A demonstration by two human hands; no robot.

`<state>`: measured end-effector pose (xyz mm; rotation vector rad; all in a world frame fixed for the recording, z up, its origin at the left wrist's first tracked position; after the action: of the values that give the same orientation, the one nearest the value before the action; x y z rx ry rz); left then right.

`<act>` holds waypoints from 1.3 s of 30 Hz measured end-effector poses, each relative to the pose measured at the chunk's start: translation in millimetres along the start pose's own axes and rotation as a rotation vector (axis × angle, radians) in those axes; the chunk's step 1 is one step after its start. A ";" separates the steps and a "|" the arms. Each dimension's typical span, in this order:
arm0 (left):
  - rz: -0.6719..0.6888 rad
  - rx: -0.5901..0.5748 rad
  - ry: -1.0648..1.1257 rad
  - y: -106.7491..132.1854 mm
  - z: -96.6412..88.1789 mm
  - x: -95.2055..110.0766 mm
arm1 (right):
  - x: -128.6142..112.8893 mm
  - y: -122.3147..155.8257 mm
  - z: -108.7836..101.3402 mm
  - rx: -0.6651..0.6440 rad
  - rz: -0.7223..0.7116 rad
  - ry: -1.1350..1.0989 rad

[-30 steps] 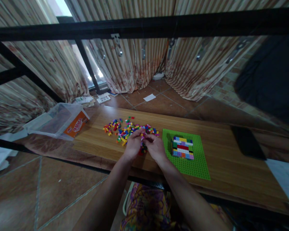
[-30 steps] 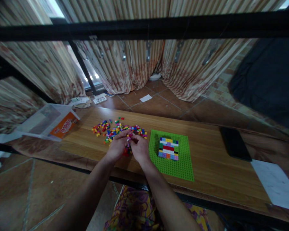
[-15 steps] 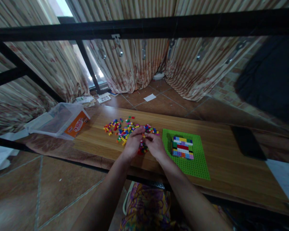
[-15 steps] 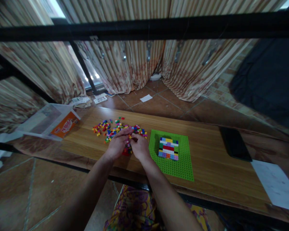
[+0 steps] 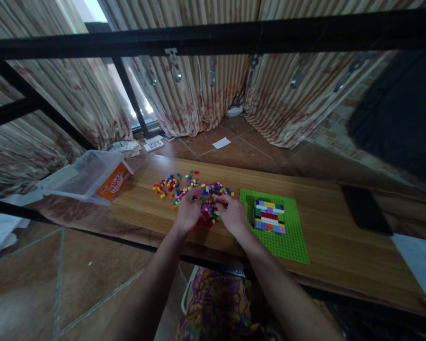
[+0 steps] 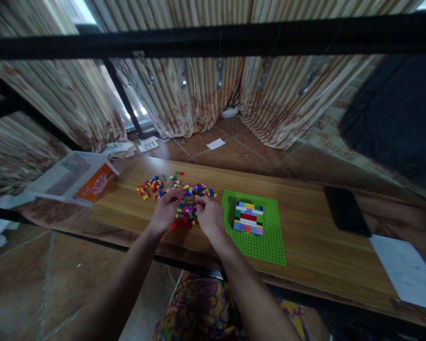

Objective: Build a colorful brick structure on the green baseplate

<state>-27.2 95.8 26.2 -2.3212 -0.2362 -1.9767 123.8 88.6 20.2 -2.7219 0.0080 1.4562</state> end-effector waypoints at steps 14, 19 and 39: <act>0.358 -0.103 -0.946 23.1 2.9 7.2 | 3.8 48.6 -13.4 0.011 -0.061 -0.109; 0.314 -0.060 -0.854 20.7 1.3 6.0 | 9.7 60.6 -18.2 0.025 -0.011 -0.178; -0.324 -0.074 0.351 77.6 18.1 27.4 | -22.1 51.5 -14.6 0.056 -0.010 -0.487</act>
<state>7.9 24.1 53.1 -2.0284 -0.5473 -2.5402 122.0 35.9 44.3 -2.2499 0.0143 2.0344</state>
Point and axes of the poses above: each hand's wrist, its own y-axis away from the middle knuckle, its own z-axis out of the palm, x = y × z, the point moved 3 cm from there along -y, towards the middle knuckle
